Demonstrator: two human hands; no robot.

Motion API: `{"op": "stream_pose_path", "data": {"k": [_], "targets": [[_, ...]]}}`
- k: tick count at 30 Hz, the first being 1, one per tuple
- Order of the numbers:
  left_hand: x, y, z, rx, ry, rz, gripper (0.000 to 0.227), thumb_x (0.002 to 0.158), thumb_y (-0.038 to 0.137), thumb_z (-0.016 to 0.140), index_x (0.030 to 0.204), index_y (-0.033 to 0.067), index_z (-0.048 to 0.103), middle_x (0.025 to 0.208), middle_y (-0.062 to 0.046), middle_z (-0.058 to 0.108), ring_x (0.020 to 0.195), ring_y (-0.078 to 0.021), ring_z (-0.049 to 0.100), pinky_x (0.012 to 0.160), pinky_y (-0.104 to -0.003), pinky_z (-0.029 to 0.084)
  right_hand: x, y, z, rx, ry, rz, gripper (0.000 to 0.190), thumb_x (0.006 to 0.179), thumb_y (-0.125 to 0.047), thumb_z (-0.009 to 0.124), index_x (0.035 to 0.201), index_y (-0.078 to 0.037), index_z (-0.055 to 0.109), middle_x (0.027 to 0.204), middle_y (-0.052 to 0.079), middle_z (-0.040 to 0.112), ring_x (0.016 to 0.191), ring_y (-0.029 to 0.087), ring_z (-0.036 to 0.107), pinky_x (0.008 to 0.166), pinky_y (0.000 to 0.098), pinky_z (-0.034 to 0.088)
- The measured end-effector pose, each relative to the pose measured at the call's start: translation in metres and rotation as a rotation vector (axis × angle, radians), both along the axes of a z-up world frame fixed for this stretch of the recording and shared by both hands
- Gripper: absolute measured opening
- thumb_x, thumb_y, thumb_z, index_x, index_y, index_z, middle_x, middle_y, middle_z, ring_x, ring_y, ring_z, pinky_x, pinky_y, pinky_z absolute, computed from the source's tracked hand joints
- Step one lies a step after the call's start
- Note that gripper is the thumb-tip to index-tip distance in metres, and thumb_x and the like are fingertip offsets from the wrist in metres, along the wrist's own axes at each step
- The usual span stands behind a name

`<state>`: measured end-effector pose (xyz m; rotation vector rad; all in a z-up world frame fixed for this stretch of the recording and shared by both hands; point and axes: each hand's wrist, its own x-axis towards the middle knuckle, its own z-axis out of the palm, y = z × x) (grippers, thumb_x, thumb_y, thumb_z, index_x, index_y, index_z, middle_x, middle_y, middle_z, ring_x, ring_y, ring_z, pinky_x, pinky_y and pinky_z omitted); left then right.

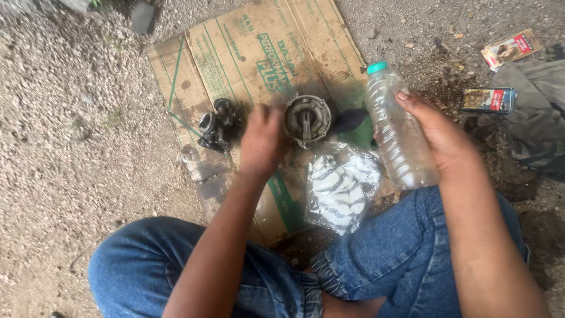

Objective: The person cleans motorcycle carburetor components by hand using a green cloth and liquid from a plastic bottle.

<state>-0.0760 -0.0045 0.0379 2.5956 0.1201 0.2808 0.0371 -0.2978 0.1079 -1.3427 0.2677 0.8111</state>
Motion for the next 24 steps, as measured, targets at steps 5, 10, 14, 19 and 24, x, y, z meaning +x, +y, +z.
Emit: {"op": "stream_pose_path", "data": {"k": [5, 10, 14, 19, 24], "targets": [[-0.013, 0.002, -0.05, -0.399, 0.121, 0.469, 0.063, 0.084, 0.007, 0.071, 0.142, 0.0083, 0.046, 0.11, -0.023, 0.065, 0.101, -0.0409, 0.065, 0.087, -0.048, 0.053, -0.003, 0.006, -0.001, 0.015, -0.026, 0.043, 0.057, 0.089, -0.045, 0.068, 0.133, -0.011, 0.06, 0.098, 0.011, 0.071, 0.08, 0.022, 0.071, 0.066, 0.0406, 0.06], [0.01, 0.025, -0.081, -0.514, -0.126, 0.301, 0.047, 0.089, 0.002, 0.065, 0.135, 0.012, 0.06, 0.098, -0.018, 0.071, 0.09, -0.0345, 0.07, 0.083, -0.042, 0.056, -0.008, 0.011, -0.011, 0.037, -0.023, 0.06, 0.056, 0.091, -0.038, 0.07, 0.136, -0.008, 0.058, 0.102, 0.011, 0.07, 0.082, 0.022, 0.071, 0.069, 0.0396, 0.06], [0.019, 0.03, -0.081, -0.403, -0.205, 0.11, 0.026, 0.091, 0.001, 0.065, 0.115, 0.0075, 0.069, 0.105, -0.019, 0.072, 0.097, -0.0351, 0.07, 0.086, -0.041, 0.056, -0.015, 0.019, -0.01, 0.111, -0.035, 0.126, 0.061, 0.089, -0.035, 0.072, 0.143, -0.011, 0.057, 0.105, 0.011, 0.07, 0.084, 0.023, 0.069, 0.071, 0.0392, 0.059], [0.016, 0.029, -0.065, -0.211, -0.13, 0.021, 0.023, 0.094, 0.004, 0.061, 0.117, 0.0008, 0.062, 0.117, -0.023, 0.066, 0.103, -0.0406, 0.066, 0.086, -0.044, 0.054, -0.021, 0.03, -0.017, 0.015, -0.055, 0.119, 0.056, 0.092, -0.031, 0.071, 0.14, -0.006, 0.059, 0.119, 0.01, 0.071, 0.098, 0.018, 0.07, 0.083, 0.0358, 0.058], [0.019, 0.02, -0.075, 0.238, -0.018, 0.002, 0.032, 0.093, 0.006, 0.055, 0.125, 0.002, 0.053, 0.123, -0.019, 0.063, 0.107, -0.0374, 0.068, 0.081, -0.043, 0.058, -0.036, 0.047, -0.011, -0.022, -0.027, 0.199, 0.049, 0.09, -0.027, 0.065, 0.137, -0.012, 0.059, 0.121, 0.008, 0.074, 0.105, 0.018, 0.072, 0.088, 0.033, 0.059]]}}
